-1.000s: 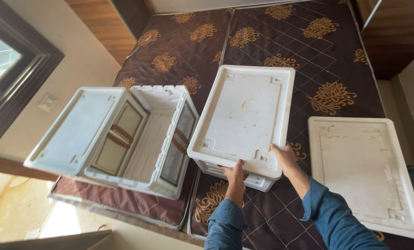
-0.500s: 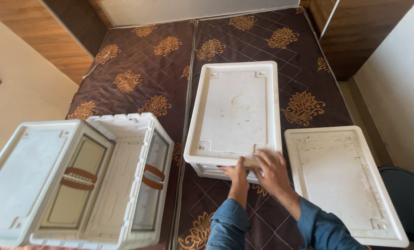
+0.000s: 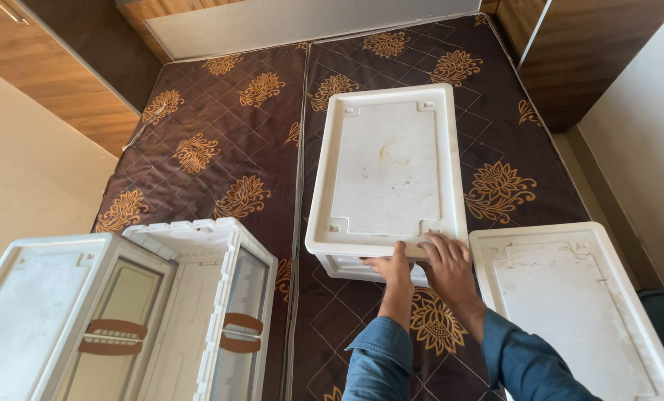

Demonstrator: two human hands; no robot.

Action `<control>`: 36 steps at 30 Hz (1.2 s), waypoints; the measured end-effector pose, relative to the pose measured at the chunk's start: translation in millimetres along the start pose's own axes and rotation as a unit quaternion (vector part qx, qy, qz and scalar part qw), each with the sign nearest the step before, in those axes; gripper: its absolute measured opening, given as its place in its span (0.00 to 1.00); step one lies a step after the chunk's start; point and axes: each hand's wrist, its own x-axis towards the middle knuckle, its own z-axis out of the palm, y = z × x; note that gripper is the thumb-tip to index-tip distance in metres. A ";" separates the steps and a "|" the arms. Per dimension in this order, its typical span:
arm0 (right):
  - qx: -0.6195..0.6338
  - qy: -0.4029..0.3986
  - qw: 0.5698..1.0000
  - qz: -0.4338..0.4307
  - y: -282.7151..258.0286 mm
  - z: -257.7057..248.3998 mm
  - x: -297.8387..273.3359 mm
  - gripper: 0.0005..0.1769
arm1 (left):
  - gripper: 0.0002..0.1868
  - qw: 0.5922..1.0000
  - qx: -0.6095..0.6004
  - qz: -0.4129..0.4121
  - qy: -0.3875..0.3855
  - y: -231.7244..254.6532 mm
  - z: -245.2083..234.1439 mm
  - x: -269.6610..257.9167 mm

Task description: The person assembles a white plastic storage box by unfolding its sides, inserting a mesh panel into the side frame, and securing the lid. The person then stacks the assembled box on top of another similar box.

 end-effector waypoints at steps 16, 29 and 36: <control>-0.013 0.023 1.000 -0.015 56.8 52.7 89.0 0.27 | 0.71 1.000 0.020 0.006 -0.010 32.1 84.1 73.8; 0.089 0.002 0.995 -0.039 57.0 18.2 90.6 0.31 | 0.67 0.999 0.013 0.011 -0.044 11.9 60.8 78.7; 0.146 0.120 0.975 0.117 58.5 -1.2 -4.9 0.22 | 0.39 0.981 0.069 -0.088 -0.161 -93.0 33.5 42.7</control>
